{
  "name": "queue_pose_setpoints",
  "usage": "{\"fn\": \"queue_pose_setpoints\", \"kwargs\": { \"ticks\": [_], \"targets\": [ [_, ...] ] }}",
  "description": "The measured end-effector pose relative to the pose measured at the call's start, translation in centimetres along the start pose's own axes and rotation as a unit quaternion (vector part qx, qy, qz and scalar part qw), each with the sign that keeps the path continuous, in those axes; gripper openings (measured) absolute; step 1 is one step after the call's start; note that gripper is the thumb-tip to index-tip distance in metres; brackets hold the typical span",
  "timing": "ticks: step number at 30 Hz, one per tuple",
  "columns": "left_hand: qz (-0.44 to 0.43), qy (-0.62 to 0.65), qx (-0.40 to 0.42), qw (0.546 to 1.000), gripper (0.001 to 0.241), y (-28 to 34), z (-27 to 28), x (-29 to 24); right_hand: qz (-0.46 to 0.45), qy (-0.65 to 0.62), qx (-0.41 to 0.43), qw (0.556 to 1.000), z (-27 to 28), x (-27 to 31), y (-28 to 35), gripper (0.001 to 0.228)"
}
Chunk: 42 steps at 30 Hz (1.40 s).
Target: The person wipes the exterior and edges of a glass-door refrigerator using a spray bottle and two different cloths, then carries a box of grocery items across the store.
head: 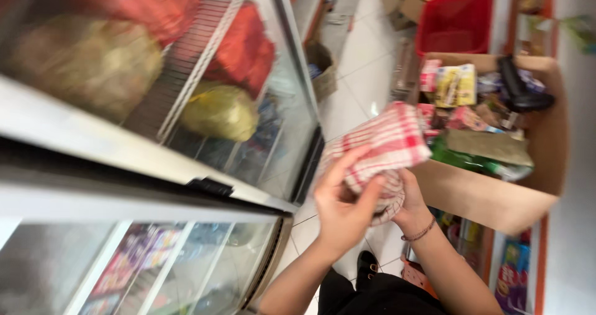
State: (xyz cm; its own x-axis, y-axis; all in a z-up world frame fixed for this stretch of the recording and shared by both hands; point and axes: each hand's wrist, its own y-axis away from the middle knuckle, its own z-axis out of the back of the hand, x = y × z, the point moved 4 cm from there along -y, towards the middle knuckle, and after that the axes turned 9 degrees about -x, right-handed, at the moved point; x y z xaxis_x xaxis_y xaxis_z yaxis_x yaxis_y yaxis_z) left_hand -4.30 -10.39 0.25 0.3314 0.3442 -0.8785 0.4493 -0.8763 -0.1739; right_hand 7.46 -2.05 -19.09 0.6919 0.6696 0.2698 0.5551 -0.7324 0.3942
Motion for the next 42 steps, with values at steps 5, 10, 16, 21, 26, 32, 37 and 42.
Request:
{"fn": "queue_pose_setpoints", "kwargs": {
  "ticks": [5,10,16,21,26,32,37,42],
  "targets": [
    [-0.215,-0.5,-0.159,0.824,0.042,2.0,11.1,-5.9,-0.077,0.032,-0.019,0.996,-4.1,-5.6,-1.2,0.05],
    [-0.123,-0.352,-0.103,0.922,0.083,7.6,16.8,-9.2,-0.166,0.135,0.077,0.974,-9.7,-17.2,-0.7,0.047],
    [-0.073,-0.053,-0.169,0.981,0.072,13.4,23.0,-10.7,0.005,0.356,0.232,0.905,-14.4,-26.7,1.4,0.046],
    [-0.248,-0.322,-0.402,0.821,0.037,15.8,29.0,-18.7,0.314,0.334,0.232,0.858,-24.6,-29.2,4.1,0.079],
    [-0.537,-0.462,-0.473,0.525,0.041,14.0,30.6,-25.5,0.631,0.367,0.214,0.65,-35.0,-31.4,5.5,0.021],
    [-0.564,-0.654,-0.362,0.352,0.035,10.4,34.3,-23.6,0.656,0.392,0.362,0.533,-35.5,-35.5,4.3,0.046],
    [-0.521,-0.727,-0.353,0.273,0.017,9.0,33.6,-24.4,0.678,0.512,0.382,0.364,-35.1,-37.7,-0.2,0.063],
    [-0.539,-0.732,-0.352,0.224,0.02,4.9,25.8,-34.1,0.717,0.498,0.327,0.363,-45.1,-34.1,2.1,0.065]
  ]
}}
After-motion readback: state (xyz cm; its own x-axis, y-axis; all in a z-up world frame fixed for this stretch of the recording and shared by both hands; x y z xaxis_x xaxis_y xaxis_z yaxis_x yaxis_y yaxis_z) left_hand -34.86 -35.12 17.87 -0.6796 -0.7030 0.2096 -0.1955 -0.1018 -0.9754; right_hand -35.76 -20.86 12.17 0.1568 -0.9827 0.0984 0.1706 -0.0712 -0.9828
